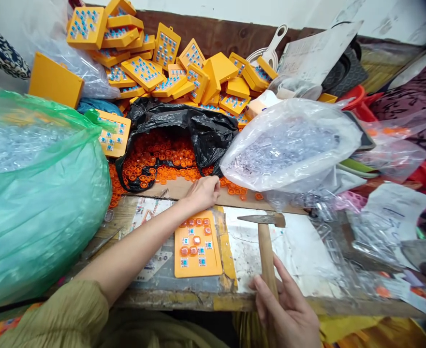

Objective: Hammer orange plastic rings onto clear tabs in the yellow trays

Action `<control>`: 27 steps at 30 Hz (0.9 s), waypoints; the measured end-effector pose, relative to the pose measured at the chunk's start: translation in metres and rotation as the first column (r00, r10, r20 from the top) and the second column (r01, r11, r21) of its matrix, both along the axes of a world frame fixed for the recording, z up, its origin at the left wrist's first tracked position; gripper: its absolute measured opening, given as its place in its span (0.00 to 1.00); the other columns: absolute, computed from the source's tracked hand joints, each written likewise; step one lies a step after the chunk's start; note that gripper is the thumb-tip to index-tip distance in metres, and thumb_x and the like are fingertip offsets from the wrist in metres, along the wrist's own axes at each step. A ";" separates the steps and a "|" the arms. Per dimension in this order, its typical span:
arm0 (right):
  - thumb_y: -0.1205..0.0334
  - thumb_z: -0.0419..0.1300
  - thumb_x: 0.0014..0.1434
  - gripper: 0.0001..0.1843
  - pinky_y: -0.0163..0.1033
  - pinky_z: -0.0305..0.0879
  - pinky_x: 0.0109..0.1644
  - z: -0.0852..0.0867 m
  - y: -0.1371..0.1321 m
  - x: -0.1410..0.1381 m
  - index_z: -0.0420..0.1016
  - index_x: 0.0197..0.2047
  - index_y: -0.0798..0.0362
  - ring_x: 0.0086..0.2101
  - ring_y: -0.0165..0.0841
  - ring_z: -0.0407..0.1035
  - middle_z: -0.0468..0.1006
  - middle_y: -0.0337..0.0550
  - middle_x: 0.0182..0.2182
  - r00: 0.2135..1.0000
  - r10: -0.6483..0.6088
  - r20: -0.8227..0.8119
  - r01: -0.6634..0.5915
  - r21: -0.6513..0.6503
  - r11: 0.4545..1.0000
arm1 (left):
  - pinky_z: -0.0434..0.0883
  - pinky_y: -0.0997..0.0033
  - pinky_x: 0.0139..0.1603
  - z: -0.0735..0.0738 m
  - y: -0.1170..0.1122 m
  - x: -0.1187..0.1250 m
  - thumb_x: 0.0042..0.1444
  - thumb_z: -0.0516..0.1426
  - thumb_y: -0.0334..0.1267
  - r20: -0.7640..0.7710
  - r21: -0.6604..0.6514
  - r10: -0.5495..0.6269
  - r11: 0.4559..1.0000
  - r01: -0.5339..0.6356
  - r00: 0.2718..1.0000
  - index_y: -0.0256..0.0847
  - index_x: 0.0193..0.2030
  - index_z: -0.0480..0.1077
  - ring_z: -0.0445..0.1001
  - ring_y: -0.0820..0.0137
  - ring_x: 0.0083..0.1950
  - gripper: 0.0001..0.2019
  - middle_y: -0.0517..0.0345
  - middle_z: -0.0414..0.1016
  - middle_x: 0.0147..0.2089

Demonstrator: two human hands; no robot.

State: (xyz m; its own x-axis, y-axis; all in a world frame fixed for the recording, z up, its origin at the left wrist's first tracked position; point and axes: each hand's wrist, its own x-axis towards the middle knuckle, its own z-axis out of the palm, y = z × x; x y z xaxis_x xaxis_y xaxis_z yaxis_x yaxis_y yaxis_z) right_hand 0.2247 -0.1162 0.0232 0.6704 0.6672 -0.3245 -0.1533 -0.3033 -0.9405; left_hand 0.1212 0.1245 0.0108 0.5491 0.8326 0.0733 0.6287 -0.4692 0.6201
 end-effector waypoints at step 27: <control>0.48 0.71 0.44 0.49 0.28 0.55 0.16 -0.001 0.001 0.002 0.60 0.65 0.57 0.15 0.22 0.56 0.75 0.36 0.21 0.999 0.053 -0.005 -0.052 0.004 0.999 | 0.70 0.70 0.39 0.023 -0.011 0.008 0.52 0.54 0.27 -0.116 -0.027 -0.170 0.985 0.168 0.979 0.36 0.35 0.79 0.76 0.65 0.35 0.11 0.50 0.79 0.33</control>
